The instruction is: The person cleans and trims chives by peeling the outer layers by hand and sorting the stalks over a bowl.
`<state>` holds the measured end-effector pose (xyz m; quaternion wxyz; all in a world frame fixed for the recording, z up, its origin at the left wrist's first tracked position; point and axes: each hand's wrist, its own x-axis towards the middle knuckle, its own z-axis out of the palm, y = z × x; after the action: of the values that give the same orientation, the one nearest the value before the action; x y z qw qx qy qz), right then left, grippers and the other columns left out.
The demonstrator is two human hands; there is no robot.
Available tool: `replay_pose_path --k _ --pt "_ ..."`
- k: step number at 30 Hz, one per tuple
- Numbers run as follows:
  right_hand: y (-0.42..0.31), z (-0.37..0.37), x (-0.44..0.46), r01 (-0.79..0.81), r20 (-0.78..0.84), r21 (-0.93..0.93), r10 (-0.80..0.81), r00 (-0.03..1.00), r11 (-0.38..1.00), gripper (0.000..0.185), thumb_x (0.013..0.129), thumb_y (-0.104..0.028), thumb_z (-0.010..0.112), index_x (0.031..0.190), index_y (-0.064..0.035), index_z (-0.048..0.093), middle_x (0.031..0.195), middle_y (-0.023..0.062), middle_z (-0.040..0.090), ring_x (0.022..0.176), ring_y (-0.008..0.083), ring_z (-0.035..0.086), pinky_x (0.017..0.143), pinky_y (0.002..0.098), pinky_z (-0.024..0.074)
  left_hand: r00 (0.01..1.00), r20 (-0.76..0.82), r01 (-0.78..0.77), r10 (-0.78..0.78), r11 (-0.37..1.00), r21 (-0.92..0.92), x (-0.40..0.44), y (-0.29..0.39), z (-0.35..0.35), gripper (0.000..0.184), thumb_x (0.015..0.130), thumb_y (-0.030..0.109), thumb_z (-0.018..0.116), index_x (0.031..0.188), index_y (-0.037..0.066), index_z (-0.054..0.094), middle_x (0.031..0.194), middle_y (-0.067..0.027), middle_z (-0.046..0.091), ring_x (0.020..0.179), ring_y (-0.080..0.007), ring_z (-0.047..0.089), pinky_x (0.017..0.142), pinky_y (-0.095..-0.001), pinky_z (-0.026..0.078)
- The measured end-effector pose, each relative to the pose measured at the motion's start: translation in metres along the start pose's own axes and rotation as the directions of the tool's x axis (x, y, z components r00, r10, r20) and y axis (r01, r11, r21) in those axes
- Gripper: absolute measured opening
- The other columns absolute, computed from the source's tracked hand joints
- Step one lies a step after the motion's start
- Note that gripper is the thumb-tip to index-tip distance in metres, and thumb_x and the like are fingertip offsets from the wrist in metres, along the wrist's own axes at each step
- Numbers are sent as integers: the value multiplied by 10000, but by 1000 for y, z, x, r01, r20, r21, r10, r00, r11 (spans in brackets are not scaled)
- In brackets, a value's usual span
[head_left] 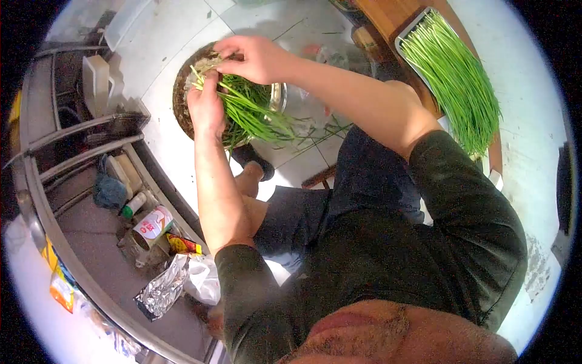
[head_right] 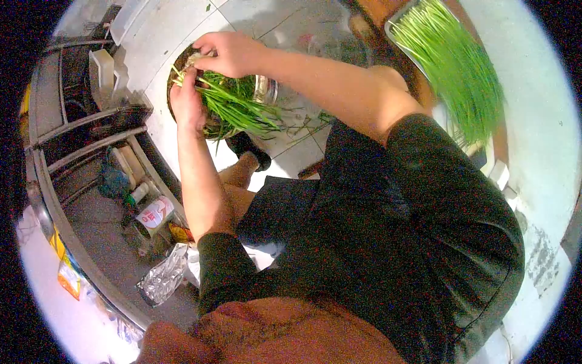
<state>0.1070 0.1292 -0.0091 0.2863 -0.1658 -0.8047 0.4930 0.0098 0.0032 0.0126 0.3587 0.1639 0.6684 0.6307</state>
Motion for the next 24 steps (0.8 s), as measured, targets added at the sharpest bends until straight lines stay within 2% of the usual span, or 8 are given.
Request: replay_pose_path --k 5,8,11,14,17,20,23,24 --pt "7 -5 7 2 141 -41 4 990 999 287 854 -294 652 1013 -59 689 865 110 697 796 216 661 735 311 503 1000 2 -12 12 1000 -7 -8 8 7 226 908 117 530 1057 -23 627 905 -42 610 790 -115 547 678 -250 438" --pt "11 -1 13 -89 -31 -69 87 996 994 264 855 -293 632 969 -63 697 818 109 692 767 260 659 717 323 508 997 61 -53 53 999 -4 -3 4 2 251 890 96 520 1076 -18 642 930 -54 611 826 -124 541 717 -253 441" --pt "-1 -15 21 -179 186 -529 319 929 830 237 856 -287 604 925 -84 706 959 114 690 870 288 649 813 403 487 994 94 -56 57 998 -12 0 -1 -8 254 880 97 531 1076 -15 647 970 -58 627 859 -135 550 744 -262 450" --pt "38 0 -2 236 18 -787 -360 933 571 224 857 -275 581 891 -101 718 1166 131 630 1035 312 599 946 487 407 995 86 -54 56 998 -29 -1 0 -9 238 886 100 531 1061 -7 652 974 -56 632 852 -134 548 737 -262 450" --pt "24 -4 2 128 127 -628 -61 990 768 226 843 -257 582 951 -106 710 1298 163 542 1145 312 539 1028 531 318 996 64 -52 58 994 -98 -5 5 -3 241 890 83 516 1058 -14 657 944 -58 618 827 -126 535 723 -249 440" --pt "10 -12 10 64 103 -706 13 995 706 286 861 -265 594 1061 -73 664 1284 206 543 1136 314 548 1006 462 369 994 98 -25 43 984 -176 -2 0 -10 237 895 78 510 1054 -21 656 940 -61 615 818 -123 533 721 -246 442" --pt "39 16 6 -66 33 -97 69 997 993 418 856 -324 635 1148 -28 594 1212 201 592 1047 268 591 906 374 438 998 58 -12 27 969 -248 -3 4 -5 218 911 83 511 1051 -17 645 912 -63 619 810 -129 545 722 -255 455" --pt "24 10 1 -116 191 10 112 975 993 455 845 -332 655 1162 -15 578 1167 185 610 1015 253 598 878 353 448 999 47 -7 20 964 -267 -6 11 -1 213 913 84 512 1049 -15 643 907 -64 618 806 -129 547 718 -254 457"
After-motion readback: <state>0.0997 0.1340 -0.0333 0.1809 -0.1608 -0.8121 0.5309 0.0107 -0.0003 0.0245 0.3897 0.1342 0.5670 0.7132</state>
